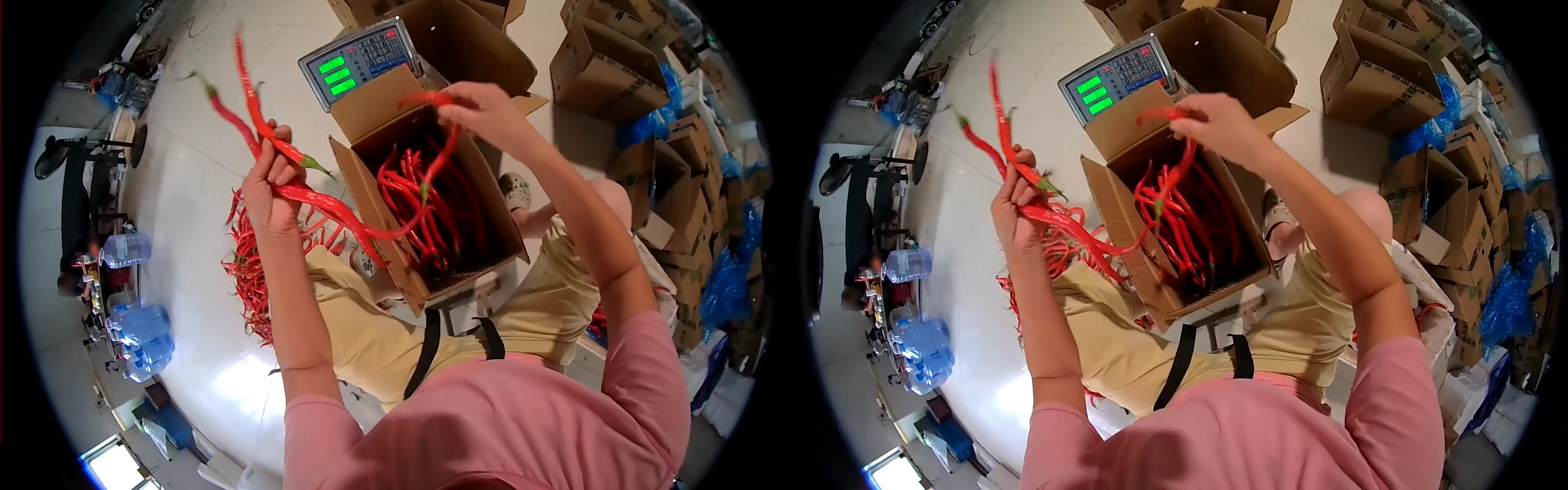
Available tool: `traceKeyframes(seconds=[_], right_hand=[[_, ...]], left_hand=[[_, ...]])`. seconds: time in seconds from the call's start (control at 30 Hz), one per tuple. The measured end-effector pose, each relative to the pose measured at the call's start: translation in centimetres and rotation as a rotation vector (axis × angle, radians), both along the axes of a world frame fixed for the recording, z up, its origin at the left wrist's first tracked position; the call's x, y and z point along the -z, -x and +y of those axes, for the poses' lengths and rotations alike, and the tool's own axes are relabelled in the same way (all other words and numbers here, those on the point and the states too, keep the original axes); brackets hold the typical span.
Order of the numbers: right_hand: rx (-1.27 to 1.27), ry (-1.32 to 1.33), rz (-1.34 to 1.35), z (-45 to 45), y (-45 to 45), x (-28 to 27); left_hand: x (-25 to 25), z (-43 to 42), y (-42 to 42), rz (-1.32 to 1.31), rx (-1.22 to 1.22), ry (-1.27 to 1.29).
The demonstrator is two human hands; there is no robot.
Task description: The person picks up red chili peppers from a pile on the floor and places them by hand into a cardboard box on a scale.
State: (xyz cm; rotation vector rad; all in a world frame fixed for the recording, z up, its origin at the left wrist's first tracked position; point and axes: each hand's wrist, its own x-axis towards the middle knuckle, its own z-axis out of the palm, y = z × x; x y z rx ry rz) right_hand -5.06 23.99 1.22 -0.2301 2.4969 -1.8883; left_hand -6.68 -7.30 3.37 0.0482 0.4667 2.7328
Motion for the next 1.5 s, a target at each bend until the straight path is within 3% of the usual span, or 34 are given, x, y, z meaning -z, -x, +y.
traceKeyframes(seconds=[0.07, 0.2, 0.3, 0.33, 0.43, 0.53, 0.7, 0.77, 0.9, 1.03, 1.17, 1.2, 1.3, 1.43, 1.5], right_hand=[[0.036, -0.161, 0.174, -0.6, -0.4, 1.5], [-0.174, 0.279, -0.106, -2.4, -1.0, -0.6], [-0.237, 0.438, -0.033, -4.4, -1.5, -0.9], [-0.208, 0.399, 0.053, -4.9, -1.6, -1.5], [-0.109, 0.310, -0.006, -4.9, -1.4, -1.4], [-0.048, 0.435, -0.005, -4.7, -1.0, -1.0], [-0.070, 0.430, -0.116, -3.5, -2.3, -1.3], [-0.100, 0.400, -0.173, -3.4, -3.4, -0.4], [-0.195, 0.132, -0.093, -4.2, -5.8, 2.8], [-0.236, 0.253, -0.057, -5.3, -5.9, 0.9], [-0.355, 0.230, -0.027, -6.2, -5.2, 1.2], [-0.400, 0.336, -0.181, -6.4, -4.9, 1.4], [-0.480, 0.246, -0.137, -6.3, -4.7, 0.6], [-0.302, 0.005, 0.019, -6.6, -4.7, 1.7], [-0.251, 0.059, 0.037, -6.0, -4.6, 1.8]], left_hand=[[-0.1, 0.1, -0.1, 0.014, -0.006, 0.022], [-1.0, 4.6, -2.5, -0.083, -0.115, 0.447], [0.0, 8.4, -4.1, -0.069, 0.092, 0.607], [0.8, 9.7, -4.7, -0.021, 0.061, 0.694], [1.7, 11.6, -5.8, 0.037, 0.109, 0.657], [1.6, 10.9, -4.9, -0.039, 0.041, 0.645], [0.2, 5.2, -2.2, -0.105, -0.118, 0.344], [0.2, 2.1, -1.0, -0.024, -0.067, 0.171], [-0.3, -0.4, -0.8, -0.040, -0.071, 0.035], [1.3, 1.9, -1.2, -0.103, -0.023, 0.025], [2.3, 5.6, -1.4, -0.217, 0.040, 0.152], [2.4, 6.2, -1.3, -0.203, 0.039, 0.226], [2.4, 7.3, -1.3, -0.180, 0.018, 0.395], [2.4, 9.0, -1.8, -0.211, -0.046, 0.353], [2.5, 9.6, -1.8, -0.236, -0.132, 0.362]])
